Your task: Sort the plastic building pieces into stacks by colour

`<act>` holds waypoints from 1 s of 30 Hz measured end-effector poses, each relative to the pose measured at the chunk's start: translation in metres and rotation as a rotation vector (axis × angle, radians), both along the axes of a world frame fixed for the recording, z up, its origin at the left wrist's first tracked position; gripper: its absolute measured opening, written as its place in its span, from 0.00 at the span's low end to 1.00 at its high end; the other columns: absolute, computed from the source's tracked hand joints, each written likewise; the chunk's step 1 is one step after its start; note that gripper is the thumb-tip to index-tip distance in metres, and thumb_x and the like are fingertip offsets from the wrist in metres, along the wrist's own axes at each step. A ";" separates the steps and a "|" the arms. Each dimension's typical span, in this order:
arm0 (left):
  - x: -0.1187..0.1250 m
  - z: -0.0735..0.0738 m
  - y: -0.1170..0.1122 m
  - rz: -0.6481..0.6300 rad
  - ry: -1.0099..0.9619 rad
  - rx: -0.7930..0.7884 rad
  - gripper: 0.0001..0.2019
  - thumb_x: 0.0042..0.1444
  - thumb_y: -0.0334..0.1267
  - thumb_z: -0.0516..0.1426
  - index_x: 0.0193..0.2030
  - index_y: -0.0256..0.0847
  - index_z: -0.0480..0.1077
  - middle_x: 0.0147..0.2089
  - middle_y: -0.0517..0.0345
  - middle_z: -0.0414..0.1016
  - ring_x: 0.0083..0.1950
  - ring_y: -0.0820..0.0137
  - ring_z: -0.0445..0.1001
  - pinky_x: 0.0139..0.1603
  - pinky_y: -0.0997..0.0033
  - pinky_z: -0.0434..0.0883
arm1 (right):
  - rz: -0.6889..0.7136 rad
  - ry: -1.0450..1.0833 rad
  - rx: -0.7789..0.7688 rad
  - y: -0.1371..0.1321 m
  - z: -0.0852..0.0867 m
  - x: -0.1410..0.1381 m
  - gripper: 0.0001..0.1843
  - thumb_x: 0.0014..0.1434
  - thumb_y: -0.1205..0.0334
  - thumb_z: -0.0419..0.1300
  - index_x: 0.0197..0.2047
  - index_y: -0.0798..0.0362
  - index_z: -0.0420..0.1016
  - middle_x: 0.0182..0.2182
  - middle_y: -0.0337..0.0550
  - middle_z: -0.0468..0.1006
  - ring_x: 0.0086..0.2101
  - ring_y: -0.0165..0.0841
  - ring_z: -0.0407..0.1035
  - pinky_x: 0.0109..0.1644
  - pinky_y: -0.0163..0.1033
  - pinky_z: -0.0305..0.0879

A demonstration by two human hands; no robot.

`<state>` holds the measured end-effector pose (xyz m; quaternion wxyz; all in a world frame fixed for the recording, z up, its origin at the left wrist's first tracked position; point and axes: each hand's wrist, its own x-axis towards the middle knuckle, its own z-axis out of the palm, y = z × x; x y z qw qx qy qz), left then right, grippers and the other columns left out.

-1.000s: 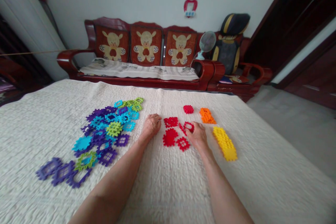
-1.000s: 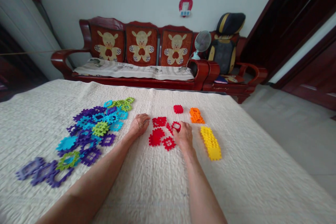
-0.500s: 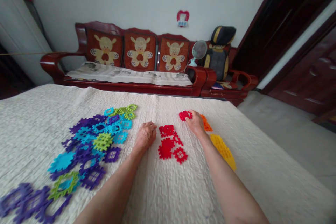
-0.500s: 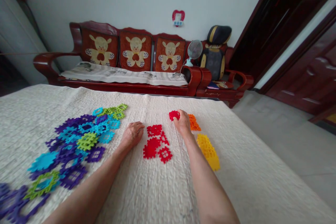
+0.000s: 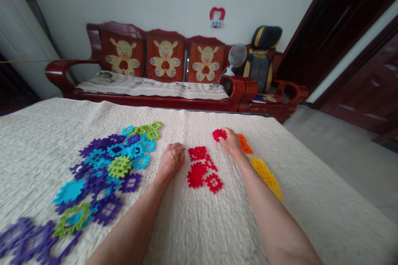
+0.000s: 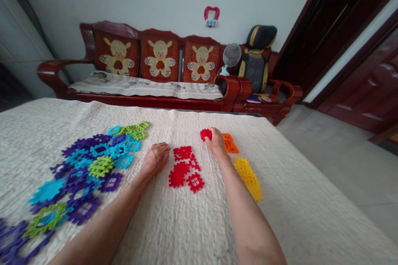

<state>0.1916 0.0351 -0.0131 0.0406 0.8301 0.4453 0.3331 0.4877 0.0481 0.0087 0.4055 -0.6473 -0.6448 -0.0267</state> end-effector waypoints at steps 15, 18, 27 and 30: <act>0.000 0.003 0.000 -0.002 0.017 -0.039 0.13 0.58 0.28 0.52 0.40 0.40 0.78 0.45 0.52 0.80 0.47 0.65 0.76 0.56 0.63 0.71 | 0.331 0.001 -0.056 -0.048 0.002 -0.051 0.18 0.57 0.61 0.57 0.51 0.51 0.75 0.48 0.49 0.79 0.50 0.39 0.72 0.59 0.49 0.67; 0.000 0.005 -0.001 -0.004 0.019 -0.048 0.14 0.58 0.28 0.51 0.39 0.40 0.78 0.44 0.51 0.80 0.46 0.64 0.76 0.56 0.63 0.71 | 0.401 -0.057 -0.097 -0.059 -0.004 -0.070 0.22 0.54 0.61 0.61 0.53 0.52 0.74 0.55 0.52 0.76 0.56 0.42 0.68 0.63 0.52 0.63; -0.001 0.001 0.001 -0.018 0.000 -0.020 0.14 0.57 0.28 0.51 0.39 0.40 0.78 0.44 0.52 0.80 0.46 0.65 0.76 0.55 0.63 0.71 | 0.423 0.074 -0.140 -0.061 -0.010 -0.065 0.21 0.55 0.64 0.58 0.53 0.51 0.73 0.52 0.49 0.77 0.53 0.38 0.71 0.61 0.48 0.66; -0.001 0.000 0.001 -0.023 -0.008 -0.017 0.14 0.57 0.28 0.51 0.39 0.40 0.78 0.44 0.51 0.80 0.46 0.65 0.76 0.55 0.62 0.71 | 0.365 0.162 -0.128 -0.060 -0.013 -0.062 0.22 0.55 0.62 0.58 0.55 0.51 0.72 0.51 0.49 0.77 0.52 0.38 0.72 0.57 0.47 0.68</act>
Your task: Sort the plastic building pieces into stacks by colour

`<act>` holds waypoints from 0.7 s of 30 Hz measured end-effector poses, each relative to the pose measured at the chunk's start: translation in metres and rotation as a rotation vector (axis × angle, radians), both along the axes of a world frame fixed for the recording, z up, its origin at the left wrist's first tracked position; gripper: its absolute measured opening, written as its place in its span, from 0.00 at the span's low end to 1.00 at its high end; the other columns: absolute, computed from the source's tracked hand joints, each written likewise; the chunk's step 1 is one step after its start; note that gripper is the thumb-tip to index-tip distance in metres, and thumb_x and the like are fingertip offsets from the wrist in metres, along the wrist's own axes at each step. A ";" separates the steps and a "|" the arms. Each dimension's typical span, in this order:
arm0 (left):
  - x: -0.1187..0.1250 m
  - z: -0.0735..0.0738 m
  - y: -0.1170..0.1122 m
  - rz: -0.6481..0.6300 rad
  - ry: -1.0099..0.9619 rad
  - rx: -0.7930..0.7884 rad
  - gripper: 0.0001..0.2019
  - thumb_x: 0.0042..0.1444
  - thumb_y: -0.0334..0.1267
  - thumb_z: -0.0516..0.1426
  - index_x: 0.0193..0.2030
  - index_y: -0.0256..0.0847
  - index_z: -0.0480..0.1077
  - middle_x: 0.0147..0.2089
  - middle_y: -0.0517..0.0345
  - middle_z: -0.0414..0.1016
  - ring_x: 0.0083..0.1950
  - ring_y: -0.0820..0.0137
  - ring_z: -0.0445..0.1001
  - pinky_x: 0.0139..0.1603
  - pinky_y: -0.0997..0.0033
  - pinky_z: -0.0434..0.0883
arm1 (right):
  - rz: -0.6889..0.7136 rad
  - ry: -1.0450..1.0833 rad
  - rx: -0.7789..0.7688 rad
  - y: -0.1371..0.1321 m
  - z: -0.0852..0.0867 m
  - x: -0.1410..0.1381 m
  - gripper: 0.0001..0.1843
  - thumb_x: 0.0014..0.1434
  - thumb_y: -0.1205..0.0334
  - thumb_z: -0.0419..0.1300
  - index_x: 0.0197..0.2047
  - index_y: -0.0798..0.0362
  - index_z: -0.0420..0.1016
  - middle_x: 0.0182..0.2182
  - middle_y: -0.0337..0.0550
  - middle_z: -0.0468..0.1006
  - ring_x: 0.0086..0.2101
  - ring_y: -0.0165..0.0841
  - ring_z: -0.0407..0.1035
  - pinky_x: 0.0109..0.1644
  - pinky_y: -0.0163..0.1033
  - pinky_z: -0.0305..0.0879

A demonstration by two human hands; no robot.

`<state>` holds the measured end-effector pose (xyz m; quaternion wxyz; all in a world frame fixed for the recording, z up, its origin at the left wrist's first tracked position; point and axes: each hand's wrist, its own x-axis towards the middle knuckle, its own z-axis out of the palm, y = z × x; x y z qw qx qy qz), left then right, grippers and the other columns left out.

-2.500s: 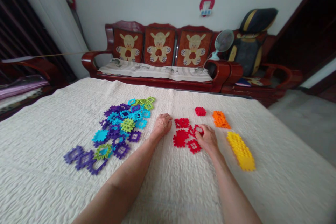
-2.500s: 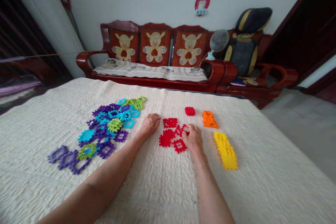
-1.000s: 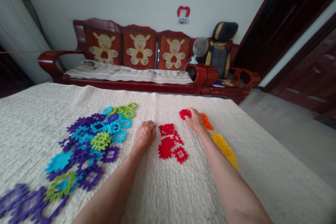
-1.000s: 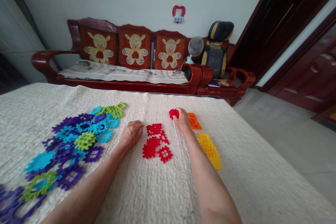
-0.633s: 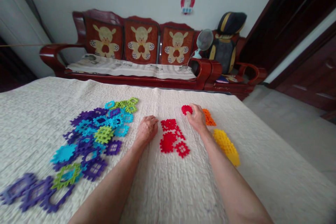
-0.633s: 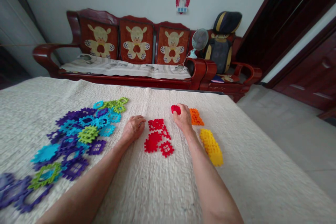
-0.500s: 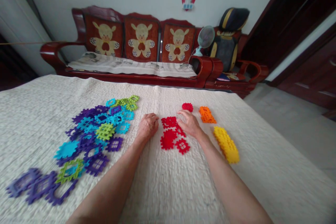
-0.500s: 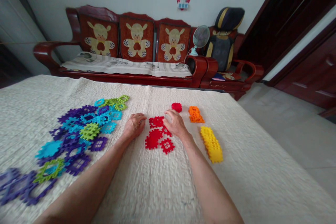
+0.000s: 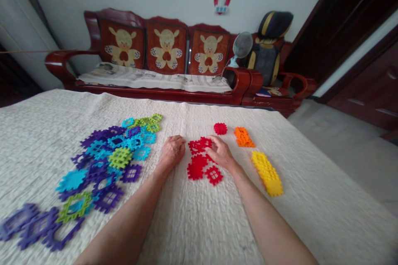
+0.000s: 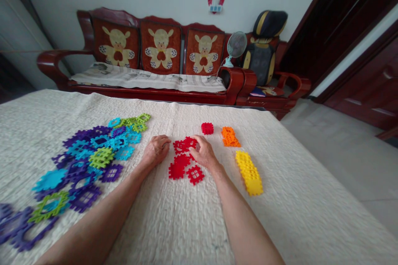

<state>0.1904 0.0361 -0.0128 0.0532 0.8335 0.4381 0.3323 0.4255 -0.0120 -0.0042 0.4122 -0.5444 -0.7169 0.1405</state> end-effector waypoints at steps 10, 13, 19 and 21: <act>-0.001 0.001 0.000 0.009 0.011 -0.016 0.14 0.57 0.29 0.51 0.40 0.40 0.79 0.46 0.50 0.80 0.48 0.63 0.76 0.57 0.60 0.72 | -0.247 -0.189 0.108 0.001 0.002 0.015 0.21 0.55 0.55 0.60 0.51 0.53 0.75 0.47 0.53 0.78 0.50 0.45 0.71 0.58 0.53 0.66; 0.000 -0.002 0.002 0.013 0.014 -0.014 0.14 0.57 0.29 0.51 0.39 0.40 0.79 0.45 0.50 0.80 0.48 0.63 0.76 0.57 0.60 0.71 | -0.247 -0.283 0.052 0.000 0.002 0.018 0.21 0.52 0.57 0.61 0.49 0.53 0.76 0.47 0.53 0.78 0.50 0.46 0.70 0.59 0.53 0.65; -0.001 -0.004 0.003 0.011 0.027 -0.010 0.14 0.58 0.29 0.51 0.40 0.40 0.79 0.46 0.51 0.80 0.48 0.63 0.76 0.57 0.61 0.71 | -0.183 -0.305 0.053 0.001 0.000 0.017 0.21 0.53 0.61 0.59 0.50 0.53 0.75 0.48 0.52 0.78 0.51 0.45 0.70 0.61 0.53 0.64; -0.001 -0.004 0.003 0.011 0.033 -0.005 0.14 0.58 0.29 0.51 0.40 0.40 0.79 0.45 0.50 0.80 0.48 0.63 0.76 0.56 0.61 0.71 | -0.171 -0.293 0.044 0.001 0.000 0.017 0.21 0.54 0.61 0.58 0.51 0.53 0.75 0.47 0.52 0.78 0.50 0.45 0.70 0.60 0.52 0.65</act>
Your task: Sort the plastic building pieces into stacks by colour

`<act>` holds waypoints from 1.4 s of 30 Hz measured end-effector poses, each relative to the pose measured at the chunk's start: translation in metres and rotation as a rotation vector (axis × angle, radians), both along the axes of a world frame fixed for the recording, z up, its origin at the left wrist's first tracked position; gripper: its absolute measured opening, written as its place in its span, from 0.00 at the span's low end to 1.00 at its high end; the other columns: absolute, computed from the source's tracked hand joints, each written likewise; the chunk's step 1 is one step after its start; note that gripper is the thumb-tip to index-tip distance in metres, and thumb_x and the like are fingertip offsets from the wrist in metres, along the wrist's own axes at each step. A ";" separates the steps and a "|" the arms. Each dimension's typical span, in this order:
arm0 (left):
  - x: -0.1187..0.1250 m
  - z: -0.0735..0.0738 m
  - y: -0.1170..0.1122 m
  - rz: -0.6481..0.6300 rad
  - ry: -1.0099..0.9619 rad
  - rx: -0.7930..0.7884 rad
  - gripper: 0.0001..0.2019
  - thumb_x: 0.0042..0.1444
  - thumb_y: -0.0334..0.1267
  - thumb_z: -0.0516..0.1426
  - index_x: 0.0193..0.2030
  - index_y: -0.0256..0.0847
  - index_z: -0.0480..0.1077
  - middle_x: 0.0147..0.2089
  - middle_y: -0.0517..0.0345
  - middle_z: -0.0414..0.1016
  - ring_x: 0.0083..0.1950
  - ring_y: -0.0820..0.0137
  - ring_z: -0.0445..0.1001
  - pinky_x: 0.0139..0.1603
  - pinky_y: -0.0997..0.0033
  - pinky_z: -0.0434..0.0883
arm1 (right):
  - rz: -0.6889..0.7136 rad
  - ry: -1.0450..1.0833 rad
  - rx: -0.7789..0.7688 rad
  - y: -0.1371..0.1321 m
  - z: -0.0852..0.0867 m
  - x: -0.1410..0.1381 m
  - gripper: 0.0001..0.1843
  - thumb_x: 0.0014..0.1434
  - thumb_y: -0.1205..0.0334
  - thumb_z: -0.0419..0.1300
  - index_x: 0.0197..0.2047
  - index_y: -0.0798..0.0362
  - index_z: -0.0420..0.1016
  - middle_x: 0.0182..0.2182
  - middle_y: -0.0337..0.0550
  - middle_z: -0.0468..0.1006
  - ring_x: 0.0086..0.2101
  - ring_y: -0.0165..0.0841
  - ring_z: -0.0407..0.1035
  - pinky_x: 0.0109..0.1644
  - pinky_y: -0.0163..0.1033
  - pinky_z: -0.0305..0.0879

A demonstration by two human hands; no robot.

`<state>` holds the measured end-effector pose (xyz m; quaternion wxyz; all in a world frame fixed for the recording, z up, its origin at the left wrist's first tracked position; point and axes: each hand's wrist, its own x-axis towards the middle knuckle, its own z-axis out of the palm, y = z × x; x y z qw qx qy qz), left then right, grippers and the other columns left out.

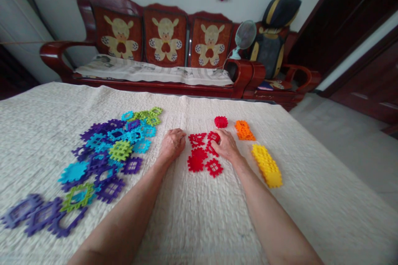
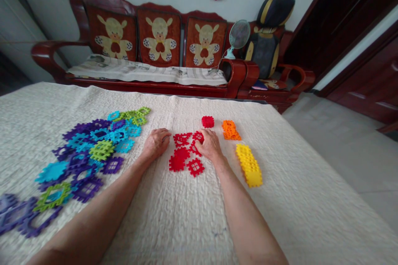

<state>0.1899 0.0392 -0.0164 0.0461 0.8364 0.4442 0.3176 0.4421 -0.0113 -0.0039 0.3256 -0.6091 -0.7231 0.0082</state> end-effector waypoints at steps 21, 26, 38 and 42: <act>0.000 -0.001 -0.001 -0.001 -0.023 0.027 0.15 0.60 0.31 0.50 0.39 0.41 0.78 0.46 0.51 0.80 0.46 0.63 0.76 0.53 0.60 0.72 | -0.429 0.229 0.253 0.026 0.003 -0.001 0.29 0.57 0.50 0.58 0.57 0.57 0.64 0.48 0.55 0.73 0.49 0.42 0.64 0.59 0.50 0.60; -0.001 -0.006 0.001 0.002 -0.033 0.021 0.14 0.60 0.31 0.50 0.41 0.41 0.79 0.49 0.50 0.79 0.49 0.62 0.76 0.55 0.59 0.72 | -0.430 0.278 0.262 0.025 0.003 -0.003 0.27 0.57 0.48 0.58 0.56 0.55 0.64 0.48 0.53 0.73 0.49 0.41 0.64 0.58 0.49 0.60; -0.001 -0.007 0.002 0.008 -0.032 0.026 0.14 0.60 0.31 0.51 0.41 0.40 0.79 0.49 0.50 0.79 0.49 0.61 0.76 0.55 0.58 0.72 | -0.499 0.282 0.133 0.028 0.000 -0.001 0.31 0.55 0.47 0.58 0.57 0.55 0.62 0.50 0.55 0.69 0.49 0.43 0.61 0.59 0.49 0.58; -0.001 -0.007 0.002 -0.006 -0.032 0.035 0.14 0.59 0.31 0.51 0.41 0.40 0.79 0.49 0.50 0.79 0.49 0.61 0.76 0.55 0.59 0.72 | -0.519 0.280 0.098 0.029 0.001 -0.001 0.32 0.55 0.46 0.59 0.58 0.56 0.62 0.50 0.54 0.69 0.50 0.44 0.62 0.59 0.50 0.57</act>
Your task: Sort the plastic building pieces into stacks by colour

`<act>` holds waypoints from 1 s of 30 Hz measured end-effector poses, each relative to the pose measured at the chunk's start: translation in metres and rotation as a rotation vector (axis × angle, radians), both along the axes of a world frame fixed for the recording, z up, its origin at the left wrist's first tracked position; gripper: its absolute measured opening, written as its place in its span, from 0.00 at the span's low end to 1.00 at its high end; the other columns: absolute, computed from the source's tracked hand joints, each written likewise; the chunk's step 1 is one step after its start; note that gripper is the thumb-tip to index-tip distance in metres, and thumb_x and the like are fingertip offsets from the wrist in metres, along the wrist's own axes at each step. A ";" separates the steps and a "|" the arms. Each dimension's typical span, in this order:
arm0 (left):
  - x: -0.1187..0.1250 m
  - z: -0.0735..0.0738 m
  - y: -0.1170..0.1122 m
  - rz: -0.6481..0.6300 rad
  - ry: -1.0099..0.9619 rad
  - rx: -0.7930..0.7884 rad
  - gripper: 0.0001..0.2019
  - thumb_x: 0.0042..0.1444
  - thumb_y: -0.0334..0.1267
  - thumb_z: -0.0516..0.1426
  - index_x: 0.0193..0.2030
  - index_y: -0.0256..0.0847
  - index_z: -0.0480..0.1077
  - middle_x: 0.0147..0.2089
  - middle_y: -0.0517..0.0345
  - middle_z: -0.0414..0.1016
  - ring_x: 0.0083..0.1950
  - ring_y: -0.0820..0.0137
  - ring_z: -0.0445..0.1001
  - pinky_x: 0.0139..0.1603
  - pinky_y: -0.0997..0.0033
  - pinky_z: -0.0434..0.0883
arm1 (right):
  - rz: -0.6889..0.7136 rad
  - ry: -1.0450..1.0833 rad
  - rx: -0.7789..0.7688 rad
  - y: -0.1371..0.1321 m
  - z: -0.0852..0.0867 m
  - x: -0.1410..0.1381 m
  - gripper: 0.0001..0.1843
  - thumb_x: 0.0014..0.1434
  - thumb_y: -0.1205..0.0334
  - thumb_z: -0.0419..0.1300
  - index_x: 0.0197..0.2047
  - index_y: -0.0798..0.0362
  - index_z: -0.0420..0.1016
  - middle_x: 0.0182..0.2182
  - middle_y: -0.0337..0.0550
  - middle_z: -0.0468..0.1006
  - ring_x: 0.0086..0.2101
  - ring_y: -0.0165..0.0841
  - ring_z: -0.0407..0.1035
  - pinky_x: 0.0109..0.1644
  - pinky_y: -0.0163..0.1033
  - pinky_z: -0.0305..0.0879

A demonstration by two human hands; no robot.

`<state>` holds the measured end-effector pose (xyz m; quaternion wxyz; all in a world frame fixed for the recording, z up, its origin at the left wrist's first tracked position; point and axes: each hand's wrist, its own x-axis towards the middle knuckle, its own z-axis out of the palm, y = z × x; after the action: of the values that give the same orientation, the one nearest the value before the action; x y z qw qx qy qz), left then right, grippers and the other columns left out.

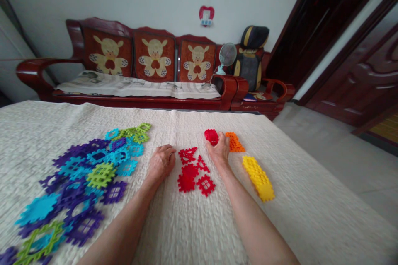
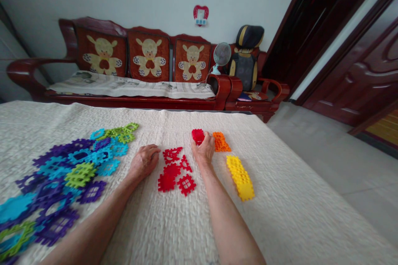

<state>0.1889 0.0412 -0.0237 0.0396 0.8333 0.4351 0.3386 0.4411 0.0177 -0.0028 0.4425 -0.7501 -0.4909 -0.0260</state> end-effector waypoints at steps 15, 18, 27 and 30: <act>0.003 0.007 -0.002 0.013 -0.022 -0.030 0.14 0.58 0.31 0.50 0.38 0.41 0.78 0.45 0.50 0.80 0.46 0.63 0.77 0.55 0.59 0.73 | 0.052 -0.061 0.160 -0.004 0.001 -0.001 0.27 0.55 0.51 0.57 0.55 0.55 0.66 0.48 0.54 0.70 0.51 0.44 0.63 0.60 0.52 0.60; 0.003 0.008 0.000 0.037 -0.071 -0.074 0.15 0.58 0.31 0.49 0.38 0.40 0.79 0.45 0.50 0.81 0.46 0.62 0.78 0.56 0.59 0.73 | 0.276 -0.058 0.216 -0.009 0.003 -0.008 0.19 0.56 0.57 0.54 0.50 0.53 0.70 0.45 0.50 0.74 0.47 0.40 0.68 0.55 0.48 0.65; -0.001 0.011 0.004 0.225 -0.264 -0.235 0.18 0.53 0.31 0.49 0.42 0.40 0.80 0.45 0.55 0.83 0.47 0.65 0.79 0.54 0.66 0.75 | 0.901 -0.015 -0.176 -0.043 0.035 -0.030 0.17 0.51 0.67 0.57 0.44 0.51 0.78 0.45 0.44 0.78 0.47 0.36 0.71 0.55 0.45 0.67; 0.001 0.014 0.002 0.212 -0.241 -0.251 0.18 0.53 0.30 0.49 0.42 0.39 0.80 0.44 0.53 0.83 0.47 0.65 0.80 0.54 0.66 0.74 | 1.066 -0.133 -0.295 -0.058 0.042 -0.030 0.26 0.46 0.71 0.57 0.49 0.49 0.77 0.52 0.45 0.76 0.53 0.37 0.69 0.60 0.48 0.63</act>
<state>0.1894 0.0436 -0.0098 0.1594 0.7249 0.5512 0.3811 0.4113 -0.0404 0.0393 0.2530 -0.4487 -0.8276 0.2231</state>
